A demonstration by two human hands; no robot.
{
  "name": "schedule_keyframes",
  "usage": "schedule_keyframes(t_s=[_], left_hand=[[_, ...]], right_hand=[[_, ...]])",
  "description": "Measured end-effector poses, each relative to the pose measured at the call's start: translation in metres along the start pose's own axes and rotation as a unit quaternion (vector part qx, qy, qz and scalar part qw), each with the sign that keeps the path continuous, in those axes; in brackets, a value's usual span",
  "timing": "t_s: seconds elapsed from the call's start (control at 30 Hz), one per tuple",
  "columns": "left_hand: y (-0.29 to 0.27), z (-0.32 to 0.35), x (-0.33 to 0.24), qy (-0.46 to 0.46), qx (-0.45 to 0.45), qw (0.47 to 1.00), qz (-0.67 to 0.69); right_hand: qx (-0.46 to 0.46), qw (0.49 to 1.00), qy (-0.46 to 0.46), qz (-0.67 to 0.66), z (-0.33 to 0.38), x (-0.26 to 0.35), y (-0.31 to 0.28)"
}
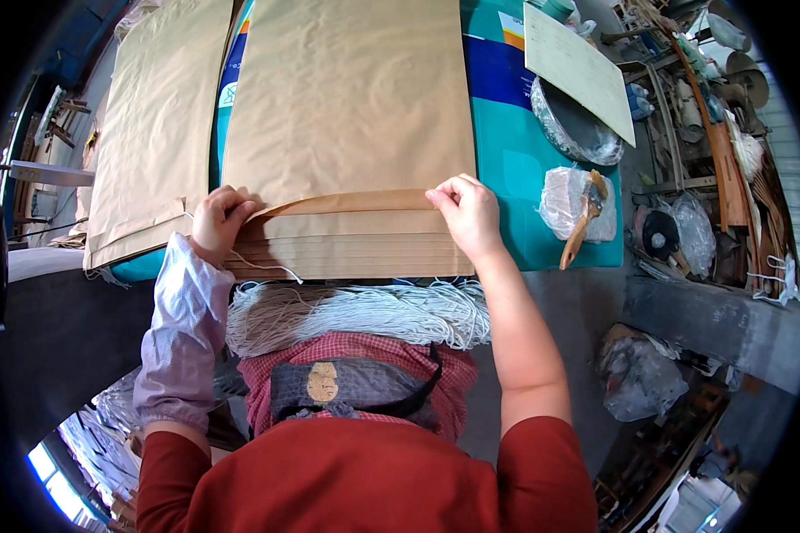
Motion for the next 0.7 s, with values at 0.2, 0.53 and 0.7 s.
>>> schedule_keyframes(t_s=[0.2, 0.53, 0.7], left_hand=[[0.012, 0.006, 0.009, -0.004, -0.018, 0.998, 0.063], [0.026, 0.011, -0.038, 0.036, -0.16, 0.969, -0.183], [0.053, 0.019, -0.071, 0.037, 0.121, 0.947, -0.294]], right_hand=[[-0.034, 0.992, -0.03, 0.115, 0.0, 0.006, 0.008], [-0.133, 0.93, -0.104, 0.327, 0.01, 0.045, 0.038], [0.081, 0.938, -0.169, 0.291, 0.03, 0.082, 0.089]])
Point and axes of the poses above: each hand's wrist, its own z-axis away from the middle knuckle, its own y-axis out of the palm, x = y × z, the point moved 1 cm from there along -z, towards the middle knuckle, and after that the axes turned 4 degrees about x, right-handed, at the moved point
